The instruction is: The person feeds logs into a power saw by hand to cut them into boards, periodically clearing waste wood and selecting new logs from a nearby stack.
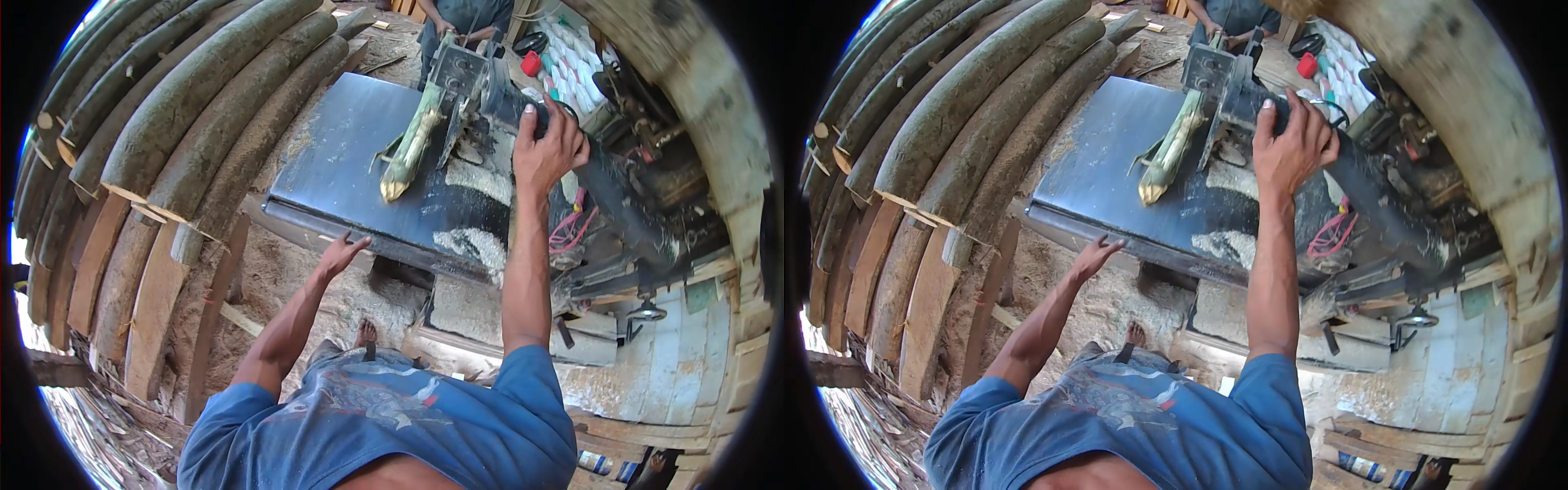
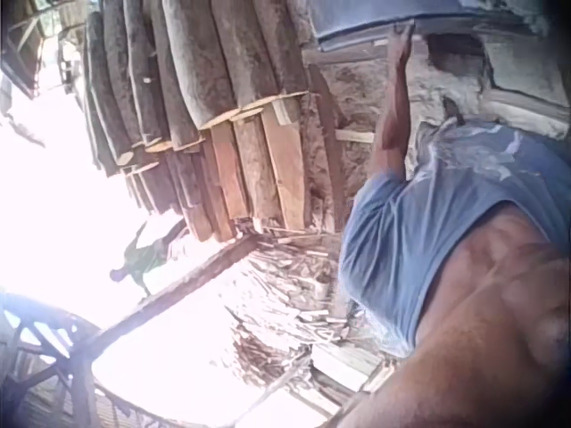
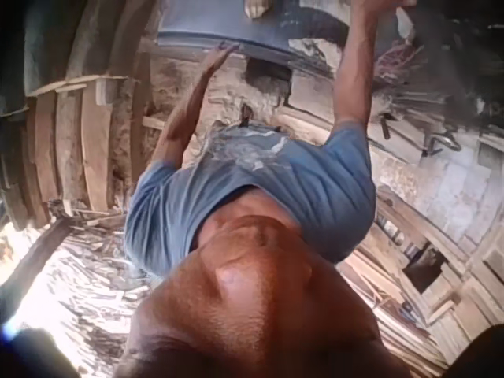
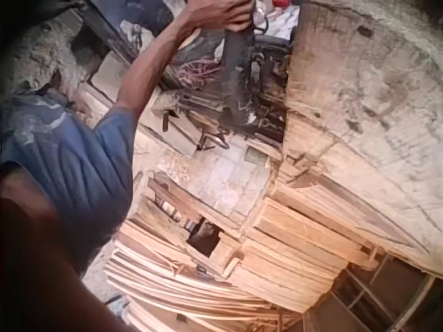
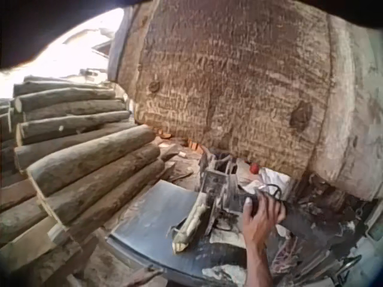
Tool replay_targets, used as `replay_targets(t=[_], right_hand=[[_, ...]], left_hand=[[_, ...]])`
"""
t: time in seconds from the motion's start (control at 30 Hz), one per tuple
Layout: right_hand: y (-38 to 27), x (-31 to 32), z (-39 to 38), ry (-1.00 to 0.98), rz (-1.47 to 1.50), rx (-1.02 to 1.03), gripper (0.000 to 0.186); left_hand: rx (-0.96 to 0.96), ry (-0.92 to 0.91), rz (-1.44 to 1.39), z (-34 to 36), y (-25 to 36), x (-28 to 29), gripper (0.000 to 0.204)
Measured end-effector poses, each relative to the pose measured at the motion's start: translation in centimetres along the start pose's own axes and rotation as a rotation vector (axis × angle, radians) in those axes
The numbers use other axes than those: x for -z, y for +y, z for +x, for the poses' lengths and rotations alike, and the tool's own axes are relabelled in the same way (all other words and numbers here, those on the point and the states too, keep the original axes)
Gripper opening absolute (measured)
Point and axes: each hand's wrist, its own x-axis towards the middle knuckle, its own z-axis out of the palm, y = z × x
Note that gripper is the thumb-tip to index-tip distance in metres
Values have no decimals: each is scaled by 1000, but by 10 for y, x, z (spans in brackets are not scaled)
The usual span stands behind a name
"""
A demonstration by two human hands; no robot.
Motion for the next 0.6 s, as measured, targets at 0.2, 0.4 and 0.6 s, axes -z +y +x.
replay_targets(t=[0.2,0.4,0.6], right_hand=[[0,-25,-4,68,-118,48,25],[4,-21,-8,11,-90,11,29],[-29,-13,-59,24,176,-46,44]], left_hand=[[56,100,48,84,23,-22,114],[25,-83,-184,57,12,-35,108],[-43,-52,-40,-23,-16,-28,103]])
